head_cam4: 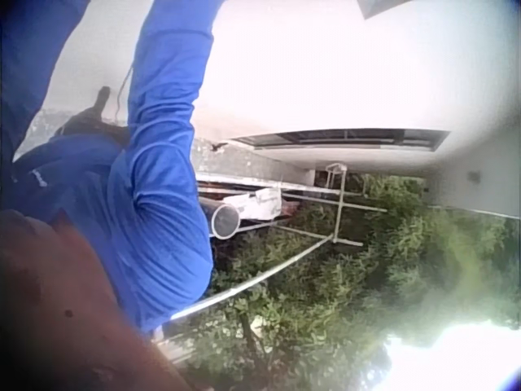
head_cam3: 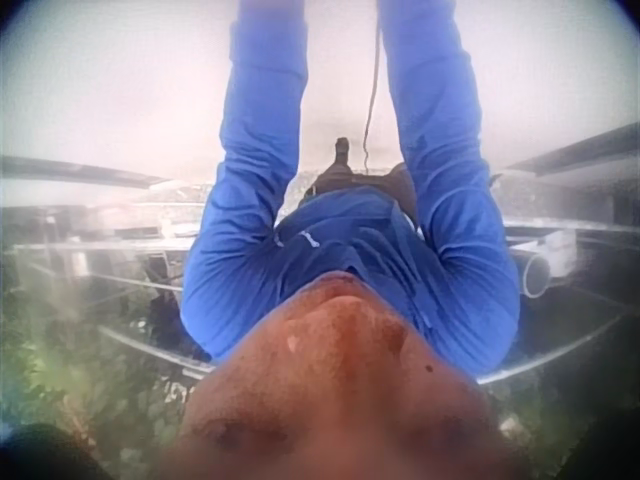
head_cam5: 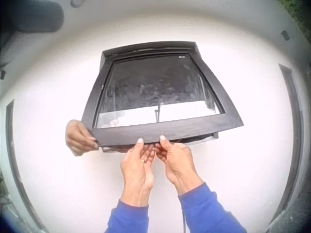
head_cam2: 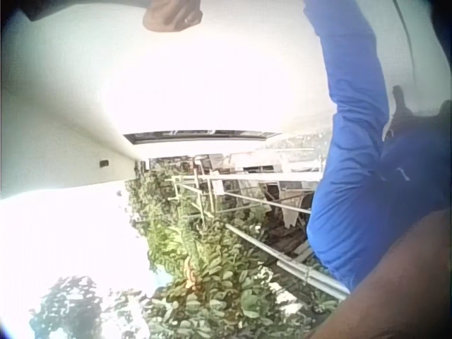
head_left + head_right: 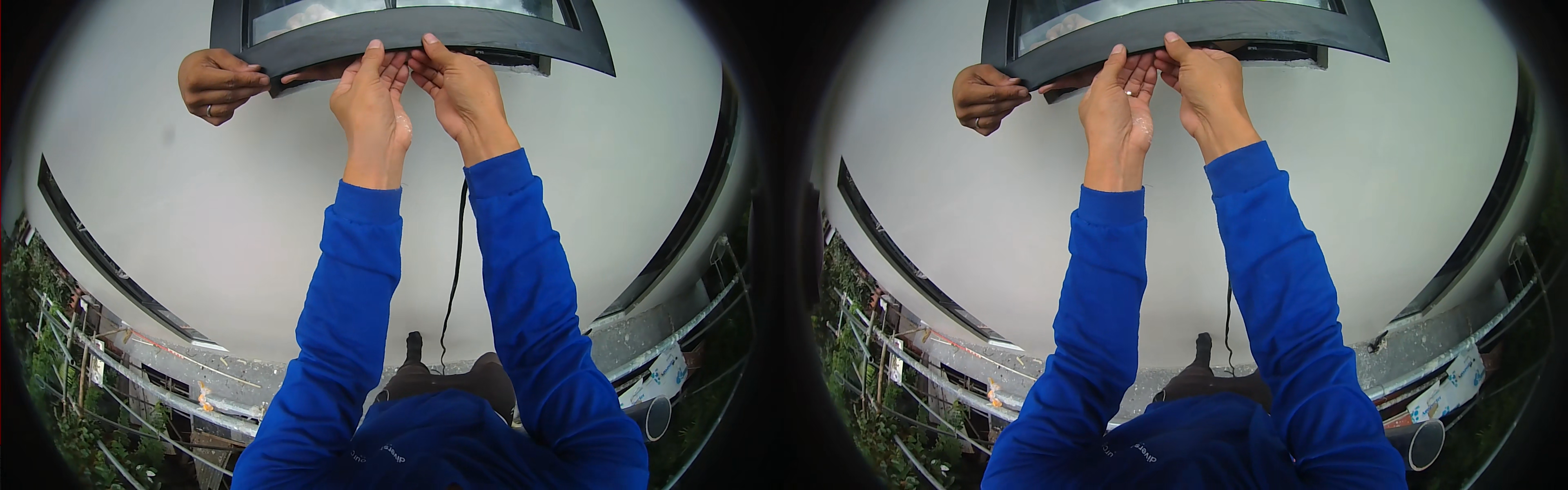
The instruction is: The person uncoils a rubber trim strip, feeds it upward, presses it along the groove of a window frame by hand, and helps hold the window frame in place.
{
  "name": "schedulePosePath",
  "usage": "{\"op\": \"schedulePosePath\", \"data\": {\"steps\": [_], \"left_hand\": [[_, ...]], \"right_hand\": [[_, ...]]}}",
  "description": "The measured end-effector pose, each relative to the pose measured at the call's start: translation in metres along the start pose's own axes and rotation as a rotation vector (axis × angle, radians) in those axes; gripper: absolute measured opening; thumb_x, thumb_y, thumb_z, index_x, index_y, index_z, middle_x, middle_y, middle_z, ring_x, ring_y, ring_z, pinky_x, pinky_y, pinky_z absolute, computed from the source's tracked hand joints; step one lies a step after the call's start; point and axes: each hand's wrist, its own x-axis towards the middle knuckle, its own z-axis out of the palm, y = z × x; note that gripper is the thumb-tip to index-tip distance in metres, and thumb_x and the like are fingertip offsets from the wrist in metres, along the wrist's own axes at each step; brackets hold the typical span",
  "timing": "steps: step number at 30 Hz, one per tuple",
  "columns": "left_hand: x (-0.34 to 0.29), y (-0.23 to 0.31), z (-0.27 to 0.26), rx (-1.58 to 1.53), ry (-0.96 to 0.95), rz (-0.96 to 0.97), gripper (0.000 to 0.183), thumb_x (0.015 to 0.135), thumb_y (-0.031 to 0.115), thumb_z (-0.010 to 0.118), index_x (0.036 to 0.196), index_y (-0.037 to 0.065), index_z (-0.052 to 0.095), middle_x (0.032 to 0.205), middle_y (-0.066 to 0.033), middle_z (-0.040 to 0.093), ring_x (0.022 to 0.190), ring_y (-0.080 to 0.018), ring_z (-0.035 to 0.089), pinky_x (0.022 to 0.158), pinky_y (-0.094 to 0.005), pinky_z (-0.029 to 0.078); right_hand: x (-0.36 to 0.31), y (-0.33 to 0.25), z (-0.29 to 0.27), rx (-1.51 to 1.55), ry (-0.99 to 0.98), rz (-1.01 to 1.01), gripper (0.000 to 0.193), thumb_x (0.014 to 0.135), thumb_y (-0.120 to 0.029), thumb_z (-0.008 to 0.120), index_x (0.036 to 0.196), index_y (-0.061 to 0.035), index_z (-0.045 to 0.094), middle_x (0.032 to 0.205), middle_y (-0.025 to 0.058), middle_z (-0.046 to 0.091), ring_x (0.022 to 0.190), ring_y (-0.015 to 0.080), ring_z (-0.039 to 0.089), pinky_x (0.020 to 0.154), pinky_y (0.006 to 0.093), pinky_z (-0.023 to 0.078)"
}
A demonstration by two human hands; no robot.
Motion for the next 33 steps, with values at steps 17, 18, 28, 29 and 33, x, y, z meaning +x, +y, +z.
{"op": "schedulePosePath", "data": {"steps": [17, 18, 28, 29, 33], "left_hand": [[0.007, -0.002, -0.001, 0.131, -0.025, -0.025, 0.024, 0.090, 0.008, 0.071, 0.104, -0.004, 0.056, 0.096, -0.0137, 0.063, 0.093, -0.0245, 0.064, 0.083, -0.0349, 0.049], [0.006, -0.002, -0.001, 0.132, -0.024, -0.027, 0.024, 0.090, 0.008, 0.071, 0.104, -0.004, 0.056, 0.096, -0.0137, 0.063, 0.093, -0.0244, 0.064, 0.083, -0.0349, 0.049], [0.006, 0.001, -0.003, 0.120, -0.042, -0.036, 0.023, 0.090, 0.008, 0.070, 0.104, -0.003, 0.055, 0.098, -0.0133, 0.062, 0.096, -0.0263, 0.064, 0.085, -0.0362, 0.050], [0.006, 0.000, -0.003, 0.106, -0.040, -0.048, 0.024, 0.090, 0.008, 0.070, 0.105, -0.003, 0.056, 0.098, -0.0132, 0.062, 0.097, -0.0267, 0.064, 0.085, -0.0365, 0.050], [0.004, 0.000, 0.001, 0.082, -0.015, -0.103, 0.024, 0.091, 0.010, 0.069, 0.106, -0.003, 0.056, 0.098, -0.0144, 0.063, 0.098, -0.0276, 0.064, 0.086, -0.0369, 0.050]], "right_hand": [[-0.020, 0.013, -0.022, 0.411, 0.004, 0.209, 0.029, 0.095, -0.035, 0.065, 0.100, -0.0066, 0.058, 0.097, 0.0060, 0.062, 0.089, 0.0175, 0.057, 0.084, 0.0365, 0.045], [-0.020, 0.014, -0.025, 0.473, 0.000, 0.181, 0.025, 0.097, -0.031, 0.063, 0.100, -0.0065, 0.058, 0.097, 0.0066, 0.062, 0.089, 0.0177, 0.057, 0.084, 0.0365, 0.047], [-0.017, -0.016, -0.020, 0.495, -0.011, 0.116, 0.020, 0.094, -0.015, 0.065, 0.103, -0.0003, 0.056, 0.097, 0.0124, 0.060, 0.090, 0.0205, 0.059, 0.082, 0.0357, 0.051], [-0.016, -0.014, -0.020, 0.405, 0.005, 0.062, 0.020, 0.093, -0.014, 0.067, 0.102, 0.0011, 0.056, 0.097, 0.0125, 0.060, 0.090, 0.0205, 0.060, 0.081, 0.0349, 0.051], [-0.006, -0.010, -0.018, 0.205, 0.055, -0.023, 0.024, 0.091, -0.013, 0.070, 0.105, 0.0040, 0.059, 0.100, 0.0117, 0.059, 0.095, 0.0214, 0.059, 0.087, 0.0340, 0.052]]}}
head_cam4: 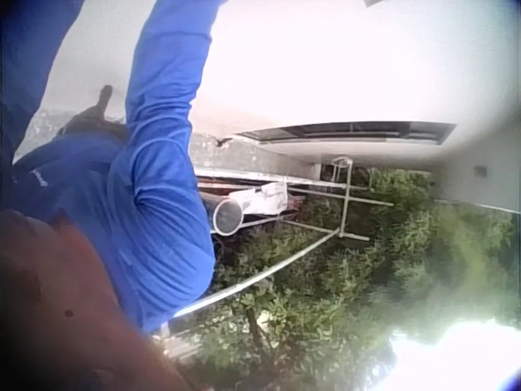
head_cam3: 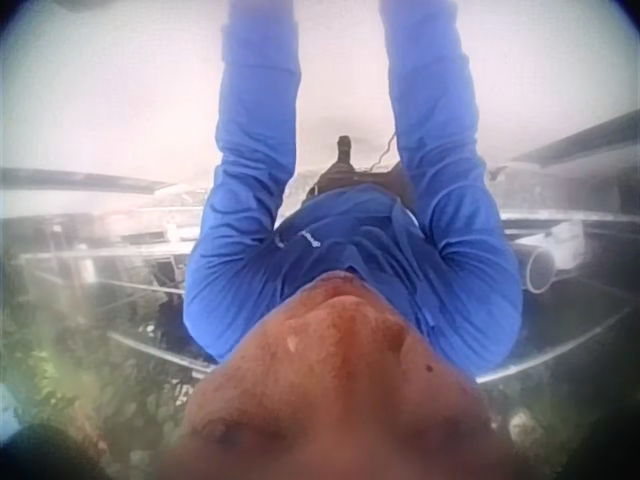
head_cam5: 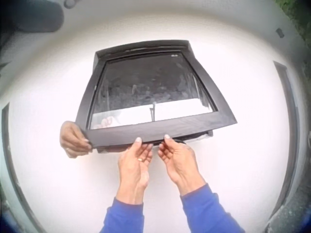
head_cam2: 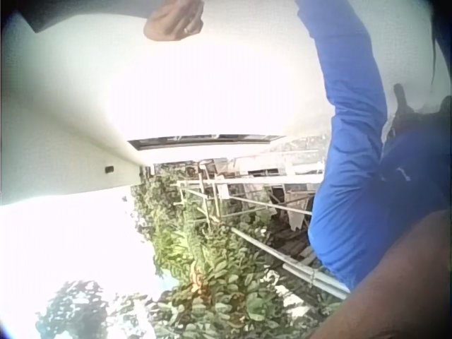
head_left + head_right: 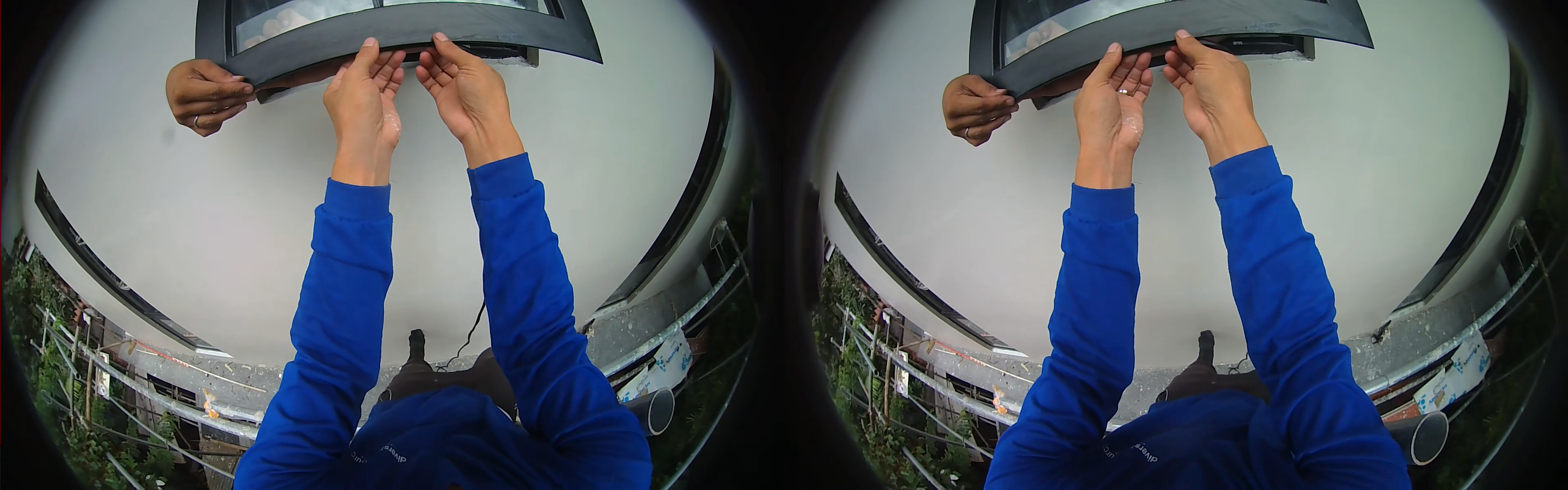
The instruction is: The person uncoils a rubber trim strip, feeds it upward, presses it along the groove of a window frame by hand, and helps hold the window frame in place.
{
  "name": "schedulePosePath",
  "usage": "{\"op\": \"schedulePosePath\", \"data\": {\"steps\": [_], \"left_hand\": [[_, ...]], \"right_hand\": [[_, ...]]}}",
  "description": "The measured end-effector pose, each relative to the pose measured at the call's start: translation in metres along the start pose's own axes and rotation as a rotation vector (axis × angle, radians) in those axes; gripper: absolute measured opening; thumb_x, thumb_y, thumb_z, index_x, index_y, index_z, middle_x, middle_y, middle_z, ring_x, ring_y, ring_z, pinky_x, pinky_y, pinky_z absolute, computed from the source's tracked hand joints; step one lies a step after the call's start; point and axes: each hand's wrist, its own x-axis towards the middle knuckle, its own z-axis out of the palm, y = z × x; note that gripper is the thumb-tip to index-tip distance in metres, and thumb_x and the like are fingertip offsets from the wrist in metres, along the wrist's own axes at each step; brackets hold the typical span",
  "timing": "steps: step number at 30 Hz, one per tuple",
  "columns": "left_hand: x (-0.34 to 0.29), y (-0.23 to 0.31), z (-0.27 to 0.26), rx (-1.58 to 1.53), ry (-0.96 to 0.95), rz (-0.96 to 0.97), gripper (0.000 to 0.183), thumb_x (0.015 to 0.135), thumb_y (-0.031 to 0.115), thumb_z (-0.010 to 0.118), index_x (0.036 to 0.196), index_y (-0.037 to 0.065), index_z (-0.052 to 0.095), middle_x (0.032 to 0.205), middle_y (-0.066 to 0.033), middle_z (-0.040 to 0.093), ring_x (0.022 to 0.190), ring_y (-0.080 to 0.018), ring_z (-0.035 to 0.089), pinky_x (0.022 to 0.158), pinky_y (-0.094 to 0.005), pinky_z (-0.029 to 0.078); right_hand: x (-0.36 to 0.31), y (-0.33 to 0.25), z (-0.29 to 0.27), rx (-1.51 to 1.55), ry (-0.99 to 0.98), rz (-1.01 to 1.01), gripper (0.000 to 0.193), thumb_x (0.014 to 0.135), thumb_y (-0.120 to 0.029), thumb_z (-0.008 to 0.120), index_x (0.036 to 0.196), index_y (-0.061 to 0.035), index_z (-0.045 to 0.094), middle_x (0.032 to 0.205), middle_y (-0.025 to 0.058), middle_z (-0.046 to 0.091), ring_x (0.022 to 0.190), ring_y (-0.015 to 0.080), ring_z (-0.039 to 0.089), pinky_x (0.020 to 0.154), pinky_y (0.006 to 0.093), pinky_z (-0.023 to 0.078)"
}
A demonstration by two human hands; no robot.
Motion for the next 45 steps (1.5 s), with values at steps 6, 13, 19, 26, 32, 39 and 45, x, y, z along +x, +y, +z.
{"op": "schedulePosePath", "data": {"steps": [6, 13, 19, 26, 32, 39, 45], "left_hand": [[-0.003, -0.010, 0.007, 0.047, 0.029, 0.071, 0.022, 0.094, 0.011, 0.066, 0.104, -0.005, 0.055, 0.098, -0.0172, 0.064, 0.097, -0.0288, 0.066, 0.086, -0.0376, 0.051], [-0.008, -0.015, 0.012, -0.018, 0.021, 0.095, 0.021, 0.094, 0.014, 0.067, 0.095, -0.004, 0.055, 0.088, -0.0147, 0.066, 0.083, -0.0246, 0.069, 0.076, -0.0330, 0.052], [-0.004, -0.025, 0.022, 0.061, 0.014, 0.064, 0.018, 0.092, 0.009, 0.068, 0.094, -0.005, 0.056, 0.089, -0.0156, 0.067, 0.081, -0.0236, 0.070, 0.072, -0.0296, 0.053], [-0.005, -0.021, 0.017, 0.073, -0.024, 0.066, 0.020, 0.092, 0.007, 0.068, 0.100, -0.005, 0.054, 0.095, -0.0174, 0.066, 0.095, -0.0300, 0.069, 0.085, -0.0371, 0.051], [-0.004, -0.021, 0.017, 0.071, -0.037, 0.065, 0.020, 0.092, 0.007, 0.067, 0.101, -0.005, 0.054, 0.095, -0.0172, 0.066, 0.096, -0.0305, 0.068, 0.087, -0.0383, 0.051], [-0.003, -0.020, 0.017, 0.076, -0.049, 0.083, 0.020, 0.092, 0.007, 0.067, 0.101, -0.005, 0.053, 0.096, -0.0175, 0.065, 0.097, -0.0312, 0.068, 0.087, -0.0389, 0.051], [-0.003, -0.020, 0.016, 0.074, -0.057, 0.076, 0.021, 0.092, 0.007, 0.067, 0.101, -0.005, 0.053, 0.097, -0.0169, 0.063, 0.097, -0.0303, 0.067, 0.087, -0.0392, 0.051]], "right_hand": [[0.008, 0.005, -0.002, 0.019, -0.047, -0.098, 0.018, 0.092, -0.008, 0.068, 0.098, 0.0033, 0.056, 0.097, 0.0117, 0.061, 0.090, 0.0211, 0.062, 0.081, 0.0345, 0.051], [0.009, 0.010, -0.004, 0.052, -0.080, -0.134, 0.015, 0.091, -0.009, 0.069, 0.096, -0.0009, 0.057, 0.095, 0.0091, 0.062, 0.090, 0.0198, 0.061, 0.084, 0.0359, 0.048], [0.008, 0.004, -0.009, -0.040, -0.100, -0.106, 0.018, 0.095, -0.019, 0.066, 0.098, -0.0031, 0.059, 0.098, 0.0083, 0.062, 0.092, 0.0187, 0.058, 0.088, 0.0376, 0.047], [-0.013, -0.003, -0.022, 0.092, 0.025, 0.095, 0.026, 0.098, -0.027, 0.061, 0.098, -0.0008, 0.060, 0.096, 0.0088, 0.061, 0.085, 0.0187, 0.057, 0.079, 0.0345, 0.048], [-0.005, -0.007, -0.026, 0.166, 0.082, 0.016, 0.025, 0.100, -0.023, 0.056, 0.105, 0.0008, 0.057, 0.099, 0.0112, 0.062, 0.088, 0.0209, 0.059, 0.080, 0.0351, 0.049], [-0.007, -0.020, -0.010, 0.105, 0.086, -0.075, 0.022, 0.096, -0.017, 0.062, 0.105, 0.0025, 0.057, 0.099, 0.0130, 0.061, 0.090, 0.0208, 0.060, 0.080, 0.0340, 0.048], [0.007, -0.009, -0.008, -0.024, 0.144, -0.187, 0.019, 0.091, -0.014, 0.071, 0.098, 0.0011, 0.061, 0.092, 0.0091, 0.063, 0.086, 0.0184, 0.061, 0.083, 0.0333, 0.047]]}}
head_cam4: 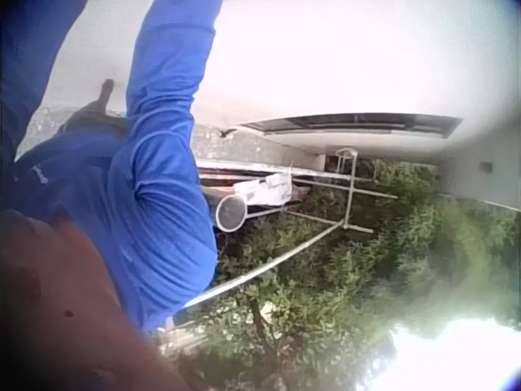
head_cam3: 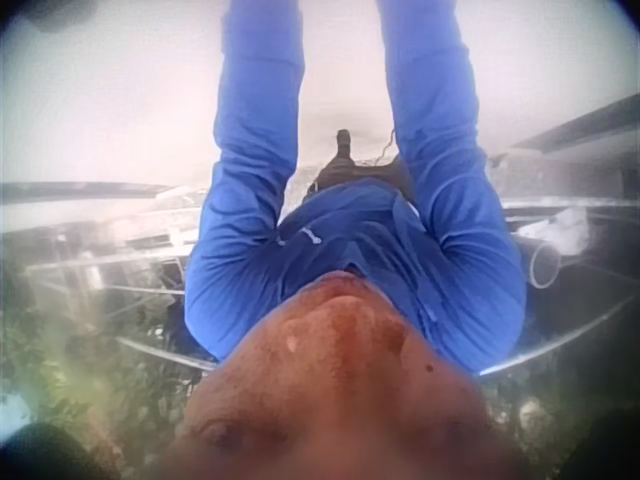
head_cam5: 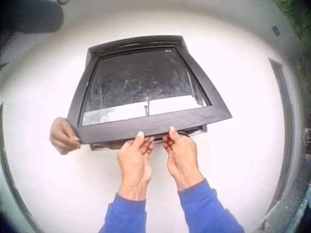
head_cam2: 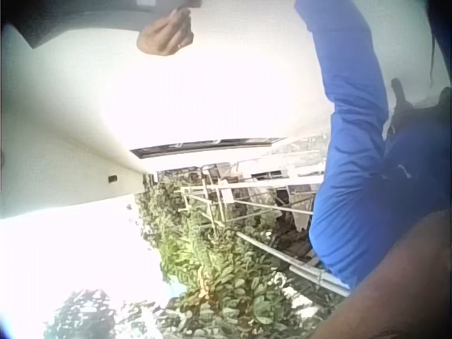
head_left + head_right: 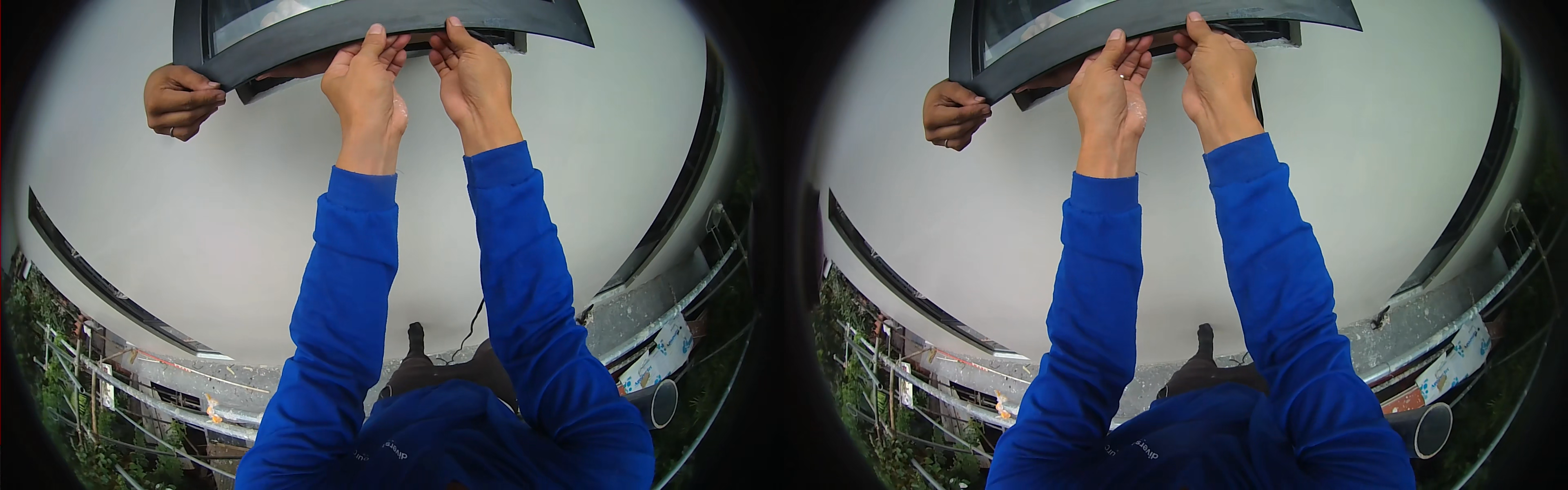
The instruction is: The person uncoils a rubber trim strip, feeds it upward, presses it along the groove of a window frame by hand, and helps hold the window frame in place.
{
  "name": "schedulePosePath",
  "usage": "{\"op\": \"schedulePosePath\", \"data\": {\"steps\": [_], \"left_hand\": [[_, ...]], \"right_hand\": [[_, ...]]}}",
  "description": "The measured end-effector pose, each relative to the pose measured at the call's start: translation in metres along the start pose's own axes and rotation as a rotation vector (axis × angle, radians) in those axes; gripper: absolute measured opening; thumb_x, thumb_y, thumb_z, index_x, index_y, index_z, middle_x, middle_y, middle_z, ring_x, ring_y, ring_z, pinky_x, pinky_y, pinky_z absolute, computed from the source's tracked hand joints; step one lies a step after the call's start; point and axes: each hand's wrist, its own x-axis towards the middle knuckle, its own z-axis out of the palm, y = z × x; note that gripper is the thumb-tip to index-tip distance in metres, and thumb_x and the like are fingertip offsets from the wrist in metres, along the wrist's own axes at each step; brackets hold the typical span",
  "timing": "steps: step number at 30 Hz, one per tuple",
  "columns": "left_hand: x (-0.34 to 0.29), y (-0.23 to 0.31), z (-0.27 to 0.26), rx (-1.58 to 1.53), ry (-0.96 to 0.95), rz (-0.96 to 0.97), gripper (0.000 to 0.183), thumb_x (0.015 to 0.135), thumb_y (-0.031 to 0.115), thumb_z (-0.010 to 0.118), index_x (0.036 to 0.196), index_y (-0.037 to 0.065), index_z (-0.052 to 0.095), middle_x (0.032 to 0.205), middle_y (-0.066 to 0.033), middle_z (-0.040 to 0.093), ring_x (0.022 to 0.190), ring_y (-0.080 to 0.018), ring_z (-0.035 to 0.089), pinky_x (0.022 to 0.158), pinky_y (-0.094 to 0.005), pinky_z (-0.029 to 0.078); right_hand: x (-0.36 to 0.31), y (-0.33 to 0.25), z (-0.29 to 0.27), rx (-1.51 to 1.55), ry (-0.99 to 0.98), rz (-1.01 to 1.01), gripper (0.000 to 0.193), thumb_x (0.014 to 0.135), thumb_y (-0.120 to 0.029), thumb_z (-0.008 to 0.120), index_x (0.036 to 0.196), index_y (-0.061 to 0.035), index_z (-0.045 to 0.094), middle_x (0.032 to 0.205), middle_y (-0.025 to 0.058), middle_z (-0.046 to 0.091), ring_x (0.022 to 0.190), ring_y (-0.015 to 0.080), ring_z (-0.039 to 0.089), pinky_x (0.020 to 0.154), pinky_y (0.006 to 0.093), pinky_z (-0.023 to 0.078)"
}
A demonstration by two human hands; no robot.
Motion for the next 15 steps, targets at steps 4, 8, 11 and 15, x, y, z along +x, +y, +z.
{"op": "schedulePosePath", "data": {"steps": [4, 8, 11, 15], "left_hand": [[-0.002, -0.005, 0.002, -0.073, 0.007, -0.007, 0.022, 0.092, 0.008, 0.068, 0.101, -0.005, 0.053, 0.097, -0.0162, 0.063, 0.096, -0.0290, 0.067, 0.087, -0.0381, 0.051], [-0.008, -0.010, 0.007, -0.116, 0.016, -0.061, 0.023, 0.091, 0.009, 0.069, 0.102, -0.004, 0.054, 0.096, -0.0154, 0.066, 0.094, -0.0266, 0.068, 0.085, -0.0355, 0.051], [-0.010, -0.019, 0.019, -0.032, 0.001, -0.087, 0.023, 0.091, 0.009, 0.070, 0.101, -0.004, 0.055, 0.094, -0.0156, 0.067, 0.091, -0.0257, 0.068, 0.084, -0.0348, 0.050], [-0.006, -0.018, 0.021, -0.026, -0.018, -0.081, 0.022, 0.090, 0.007, 0.070, 0.101, -0.005, 0.055, 0.093, -0.0163, 0.067, 0.089, -0.0264, 0.069, 0.084, -0.0352, 0.050]], "right_hand": [[0.006, 0.005, -0.009, 0.105, -0.108, -0.032, 0.017, 0.091, -0.013, 0.070, 0.097, 0.0002, 0.062, 0.090, 0.0074, 0.065, 0.084, 0.0178, 0.061, 0.084, 0.0327, 0.047], [0.007, 0.009, -0.014, 0.084, -0.170, -0.047, 0.017, 0.092, -0.015, 0.070, 0.097, -0.0014, 0.061, 0.093, 0.0068, 0.064, 0.089, 0.0183, 0.060, 0.087, 0.0341, 0.046], [0.007, 0.006, -0.017, 0.017, -0.178, -0.022, 0.022, 0.093, -0.020, 0.070, 0.100, -0.0027, 0.060, 0.098, 0.0058, 0.063, 0.095, 0.0185, 0.058, 0.092, 0.0369, 0.043], [0.007, 0.001, -0.016, -0.065, -0.217, 0.002, 0.026, 0.093, -0.029, 0.069, 0.101, -0.0052, 0.061, 0.097, 0.0024, 0.062, 0.097, 0.0170, 0.055, 0.093, 0.0381, 0.040]]}}
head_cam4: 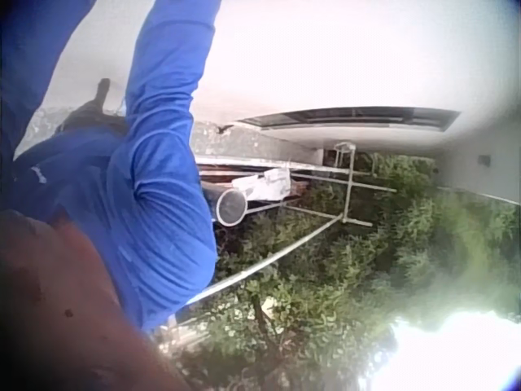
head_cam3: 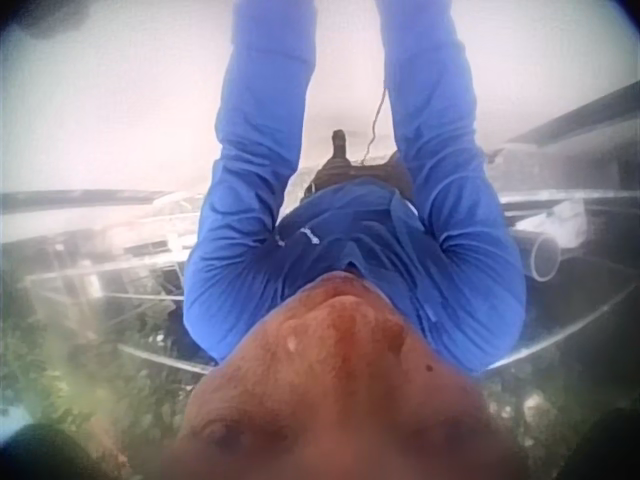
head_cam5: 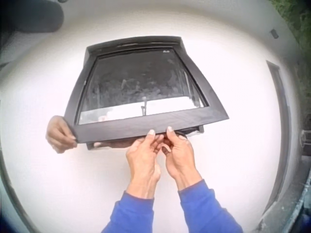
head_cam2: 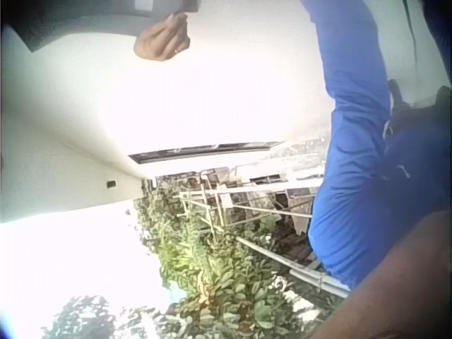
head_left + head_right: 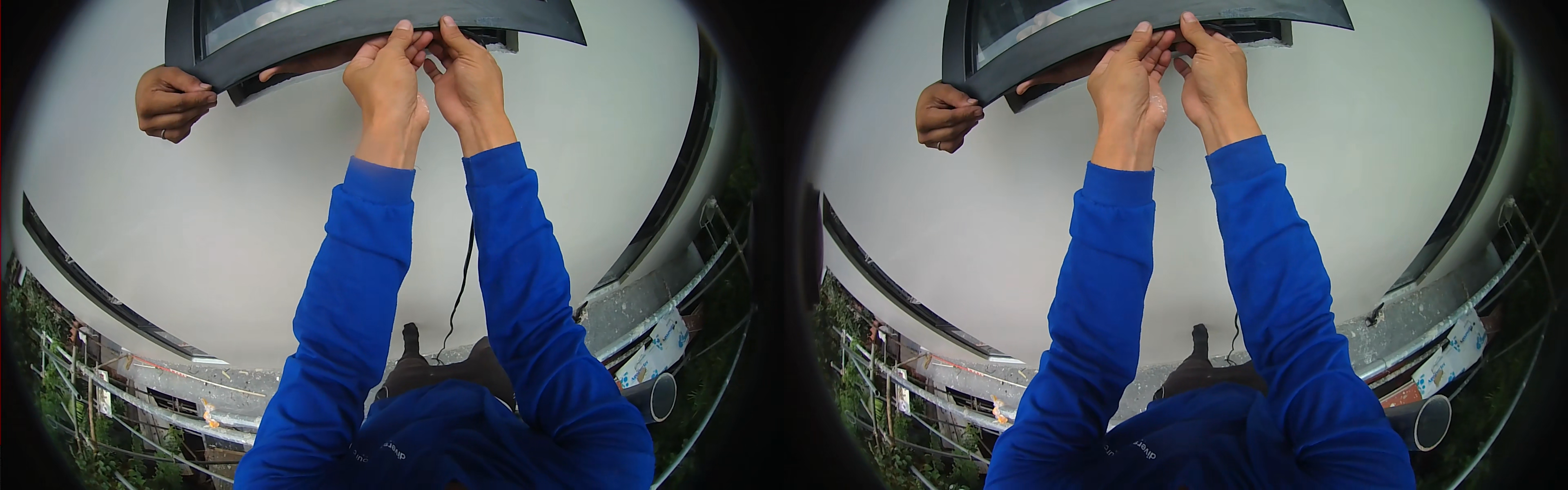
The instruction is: The person uncoils a rubber trim strip, feeds it upward, presses it along the groove of a window frame by hand, and helps hold the window frame in place.
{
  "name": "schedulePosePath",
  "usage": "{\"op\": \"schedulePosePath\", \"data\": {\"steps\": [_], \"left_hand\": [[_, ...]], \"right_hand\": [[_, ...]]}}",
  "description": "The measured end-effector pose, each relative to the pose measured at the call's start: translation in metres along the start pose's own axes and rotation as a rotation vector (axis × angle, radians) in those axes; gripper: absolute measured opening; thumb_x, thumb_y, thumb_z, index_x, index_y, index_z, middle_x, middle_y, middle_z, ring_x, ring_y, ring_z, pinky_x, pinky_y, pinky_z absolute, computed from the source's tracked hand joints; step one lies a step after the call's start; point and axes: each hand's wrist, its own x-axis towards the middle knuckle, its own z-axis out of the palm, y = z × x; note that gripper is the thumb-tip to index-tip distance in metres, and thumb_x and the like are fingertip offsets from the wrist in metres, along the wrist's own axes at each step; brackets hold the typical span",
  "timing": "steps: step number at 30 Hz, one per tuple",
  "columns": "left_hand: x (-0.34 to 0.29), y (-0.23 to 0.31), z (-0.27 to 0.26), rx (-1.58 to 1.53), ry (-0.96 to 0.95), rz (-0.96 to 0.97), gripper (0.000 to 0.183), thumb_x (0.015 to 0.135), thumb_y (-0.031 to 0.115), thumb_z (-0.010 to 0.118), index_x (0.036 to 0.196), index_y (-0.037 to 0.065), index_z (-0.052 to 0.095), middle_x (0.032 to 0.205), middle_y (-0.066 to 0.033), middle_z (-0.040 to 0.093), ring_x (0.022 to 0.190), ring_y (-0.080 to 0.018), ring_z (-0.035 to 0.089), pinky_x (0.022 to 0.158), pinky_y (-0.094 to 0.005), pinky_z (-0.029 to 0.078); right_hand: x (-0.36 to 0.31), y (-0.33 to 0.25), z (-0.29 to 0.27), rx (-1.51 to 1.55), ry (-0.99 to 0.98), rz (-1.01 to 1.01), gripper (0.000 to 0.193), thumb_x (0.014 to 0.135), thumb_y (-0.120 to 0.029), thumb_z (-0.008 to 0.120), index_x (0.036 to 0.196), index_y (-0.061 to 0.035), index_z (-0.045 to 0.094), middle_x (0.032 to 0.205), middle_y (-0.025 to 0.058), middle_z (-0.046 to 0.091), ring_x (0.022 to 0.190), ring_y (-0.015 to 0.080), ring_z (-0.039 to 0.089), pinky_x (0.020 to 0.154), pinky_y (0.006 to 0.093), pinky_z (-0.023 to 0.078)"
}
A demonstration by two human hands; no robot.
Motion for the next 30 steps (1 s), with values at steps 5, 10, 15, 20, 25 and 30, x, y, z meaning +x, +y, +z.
{"op": "schedulePosePath", "data": {"steps": [5, 10, 15, 20, 25, 30], "left_hand": [[0.001, -0.003, 0.000, -0.046, 0.003, 0.021, 0.016, 0.091, 0.007, 0.067, 0.094, -0.005, 0.058, 0.087, -0.0141, 0.068, 0.082, -0.0210, 0.070, 0.072, -0.0289, 0.051], [0.001, -0.002, -0.001, 0.012, -0.025, 0.047, 0.018, 0.092, 0.007, 0.067, 0.099, -0.005, 0.056, 0.093, -0.0155, 0.067, 0.089, -0.0253, 0.069, 0.082, -0.0337, 0.051], [0.000, -0.004, 0.000, 0.016, -0.036, 0.043, 0.021, 0.092, 0.007, 0.067, 0.104, -0.005, 0.055, 0.098, -0.0154, 0.064, 0.097, -0.0286, 0.067, 0.090, -0.0377, 0.049], [-0.001, -0.002, -0.001, 0.012, -0.046, 0.033, 0.021, 0.092, 0.007, 0.068, 0.103, -0.004, 0.055, 0.099, -0.0140, 0.064, 0.097, -0.0284, 0.067, 0.089, -0.0372, 0.050], [-0.002, -0.002, -0.001, 0.029, -0.059, 0.047, 0.019, 0.092, 0.008, 0.068, 0.102, -0.003, 0.056, 0.098, -0.0136, 0.064, 0.096, -0.0278, 0.067, 0.088, -0.0367, 0.050], [-0.002, -0.006, 0.003, -0.003, -0.034, 0.042, 0.018, 0.092, 0.008, 0.068, 0.101, -0.003, 0.057, 0.098, -0.0138, 0.064, 0.096, -0.0273, 0.068, 0.087, -0.0358, 0.050]], "right_hand": [[-0.014, 0.002, -0.005, 0.292, 0.104, 0.137, 0.027, 0.094, -0.032, 0.068, 0.100, -0.0068, 0.060, 0.097, 0.0033, 0.061, 0.093, 0.0159, 0.053, 0.088, 0.0370, 0.041], [-0.016, -0.011, -0.021, 0.383, 0.178, 0.151, 0.036, 0.092, -0.035, 0.069, 0.097, -0.0014, 0.058, 0.095, 0.0067, 0.061, 0.087, 0.0173, 0.055, 0.084, 0.0357, 0.047], [-0.005, -0.032, -0.021, 0.259, 0.185, 0.106, 0.030, 0.090, -0.024, 0.073, 0.100, 0.0006, 0.059, 0.094, 0.0086, 0.059, 0.088, 0.0173, 0.056, 0.081, 0.0340, 0.050], [0.006, -0.032, -0.023, 0.217, 0.161, 0.133, 0.023, 0.086, -0.012, 0.076, 0.098, 0.0011, 0.062, 0.091, 0.0094, 0.061, 0.084, 0.0183, 0.058, 0.078, 0.0342, 0.050], [0.010, -0.029, -0.023, 0.125, 0.159, 0.007, 0.018, 0.086, -0.009, 0.075, 0.093, 0.0024, 0.063, 0.085, 0.0083, 0.061, 0.079, 0.0177, 0.058, 0.076, 0.0337, 0.051], [0.013, -0.029, -0.025, 0.089, 0.163, -0.023, 0.016, 0.087, -0.010, 0.075, 0.089, 0.0026, 0.064, 0.084, 0.0078, 0.061, 0.074, 0.0163, 0.055, 0.074, 0.0338, 0.051]]}}
